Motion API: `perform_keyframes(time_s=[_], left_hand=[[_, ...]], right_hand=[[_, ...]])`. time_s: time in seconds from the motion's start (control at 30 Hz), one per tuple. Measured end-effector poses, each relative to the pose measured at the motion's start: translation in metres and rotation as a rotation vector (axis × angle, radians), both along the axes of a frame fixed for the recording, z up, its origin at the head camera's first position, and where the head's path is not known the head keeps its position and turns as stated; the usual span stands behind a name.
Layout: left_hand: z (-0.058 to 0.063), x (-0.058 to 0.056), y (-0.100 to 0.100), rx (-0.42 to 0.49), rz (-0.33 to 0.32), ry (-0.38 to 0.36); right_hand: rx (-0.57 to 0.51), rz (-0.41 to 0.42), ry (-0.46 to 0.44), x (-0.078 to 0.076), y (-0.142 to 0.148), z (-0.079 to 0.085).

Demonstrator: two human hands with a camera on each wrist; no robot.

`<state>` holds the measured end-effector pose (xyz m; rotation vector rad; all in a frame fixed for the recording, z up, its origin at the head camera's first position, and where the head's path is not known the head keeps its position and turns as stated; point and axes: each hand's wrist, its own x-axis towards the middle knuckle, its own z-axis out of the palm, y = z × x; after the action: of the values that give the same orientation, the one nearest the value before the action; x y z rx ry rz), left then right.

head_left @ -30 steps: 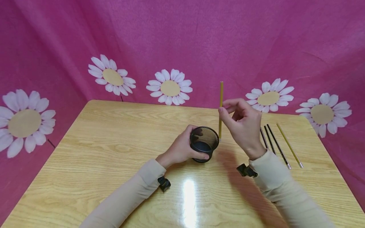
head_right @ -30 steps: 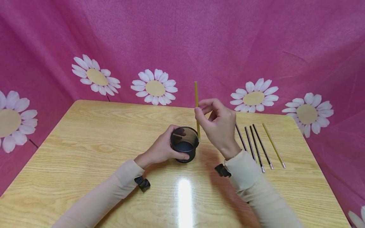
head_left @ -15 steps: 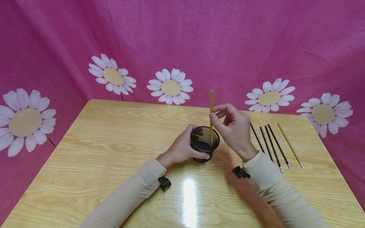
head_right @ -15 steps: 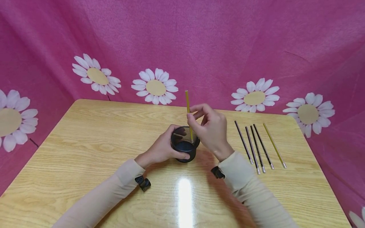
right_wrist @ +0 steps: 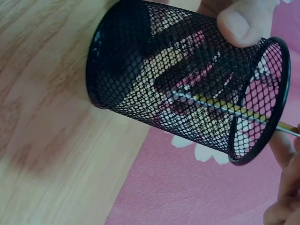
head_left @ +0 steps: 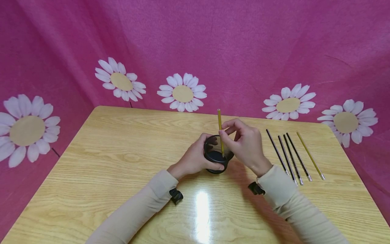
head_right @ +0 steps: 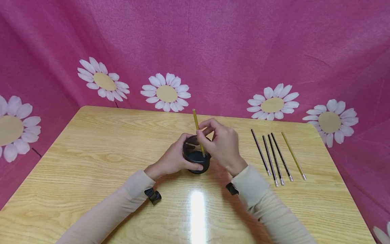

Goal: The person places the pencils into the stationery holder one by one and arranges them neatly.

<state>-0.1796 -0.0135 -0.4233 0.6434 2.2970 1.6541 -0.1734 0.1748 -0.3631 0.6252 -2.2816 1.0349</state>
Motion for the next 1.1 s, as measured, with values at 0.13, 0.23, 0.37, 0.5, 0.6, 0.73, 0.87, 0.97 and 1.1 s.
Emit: perform_keyframes(time_s=[0.13,0.23,0.37,0.5,0.6,0.73,0.87,0.97,1.1], left_hand=[[0.0001,0.0003,0.0004,0.002,0.004,0.002],[-0.0006,0.0004,0.0003,0.01,0.001,0.002],[-0.0012,0.0,0.0,0.021,-0.004,-0.002],[-0.0008,-0.0001,-0.0001,0.03,-0.005,-0.004],[-0.0005,0.0003,0.0001,0.034,-0.001,-0.006],[-0.0014,0.0002,0.0003,0.036,0.006,-0.003],[-0.0022,0.0,0.0002,0.028,0.009,0.01],[-0.0023,-0.0002,0.0,0.022,0.006,0.011],[-0.0021,-0.0002,0.0,0.024,0.002,0.001]], right_hand=[[0.061,0.002,-0.016,0.0003,-0.0005,-0.0036],[0.102,0.006,-0.024,0.0005,-0.0008,-0.0059],[0.143,0.011,-0.05,0.0012,-0.0009,-0.0079],[0.182,0.013,-0.081,0.0019,-0.0015,-0.0083],[0.211,0.017,-0.097,0.0023,-0.0023,-0.0081],[0.241,0.022,-0.113,0.0023,-0.0033,-0.009],[0.264,0.022,-0.127,0.0021,-0.0039,-0.0101],[0.279,0.02,-0.136,0.0019,-0.0049,-0.0098],[0.295,0.02,-0.143,0.0018,-0.007,-0.0091]])
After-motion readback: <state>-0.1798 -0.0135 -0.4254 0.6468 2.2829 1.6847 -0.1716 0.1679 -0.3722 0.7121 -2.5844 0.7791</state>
